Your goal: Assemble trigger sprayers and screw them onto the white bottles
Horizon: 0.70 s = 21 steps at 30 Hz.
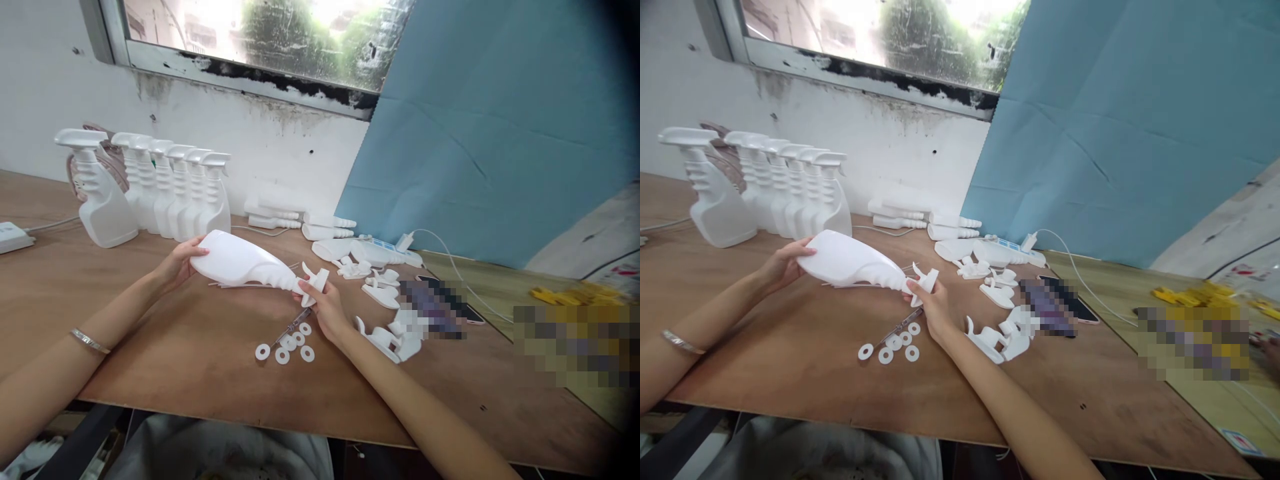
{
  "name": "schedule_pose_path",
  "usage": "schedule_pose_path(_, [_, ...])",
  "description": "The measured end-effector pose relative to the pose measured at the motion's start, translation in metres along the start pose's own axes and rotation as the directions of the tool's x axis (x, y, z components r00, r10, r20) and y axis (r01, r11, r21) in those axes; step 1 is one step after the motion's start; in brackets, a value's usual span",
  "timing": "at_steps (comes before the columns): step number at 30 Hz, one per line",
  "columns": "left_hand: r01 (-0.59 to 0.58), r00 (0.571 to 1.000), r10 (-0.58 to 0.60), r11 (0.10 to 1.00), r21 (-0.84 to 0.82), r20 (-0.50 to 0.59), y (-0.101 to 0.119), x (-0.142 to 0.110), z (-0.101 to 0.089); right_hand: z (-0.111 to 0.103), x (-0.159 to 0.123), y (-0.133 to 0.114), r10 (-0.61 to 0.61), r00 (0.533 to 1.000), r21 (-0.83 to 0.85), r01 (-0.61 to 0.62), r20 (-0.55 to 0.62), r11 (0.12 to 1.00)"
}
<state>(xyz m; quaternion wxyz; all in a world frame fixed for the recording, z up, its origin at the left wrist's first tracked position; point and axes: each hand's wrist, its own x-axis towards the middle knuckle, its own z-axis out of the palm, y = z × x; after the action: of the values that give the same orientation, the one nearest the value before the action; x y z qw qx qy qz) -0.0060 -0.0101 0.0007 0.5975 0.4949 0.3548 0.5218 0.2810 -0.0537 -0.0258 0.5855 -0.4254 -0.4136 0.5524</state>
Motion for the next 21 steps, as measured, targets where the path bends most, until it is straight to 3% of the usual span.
schedule_pose_path(4, [-0.02,0.996,0.016,0.999,0.046,0.09,0.0016,-0.0011,-0.0033,-0.0033,0.0021,-0.0006,0.033,0.999,0.0,-0.033,-0.005,0.999])
schedule_pose_path(9, [-0.117,0.992,0.11,0.988,0.103,0.068,-0.0026,-0.0025,-0.0002,-0.0062,0.0028,0.0007,0.04,0.999,-0.056,-0.041,-0.016,0.998])
schedule_pose_path(15, [-0.047,0.987,0.045,0.999,0.009,0.152,0.0024,-0.0073,0.0046,-0.0047,0.0028,0.0015,0.03,0.999,-0.046,-0.032,-0.041,0.998])
schedule_pose_path(21, [0.013,1.0,-0.013,1.0,-0.023,0.014,-0.0044,0.0,0.0034,0.0005,-0.0008,0.0009,-0.015,1.0,-0.066,0.015,0.006,0.998])
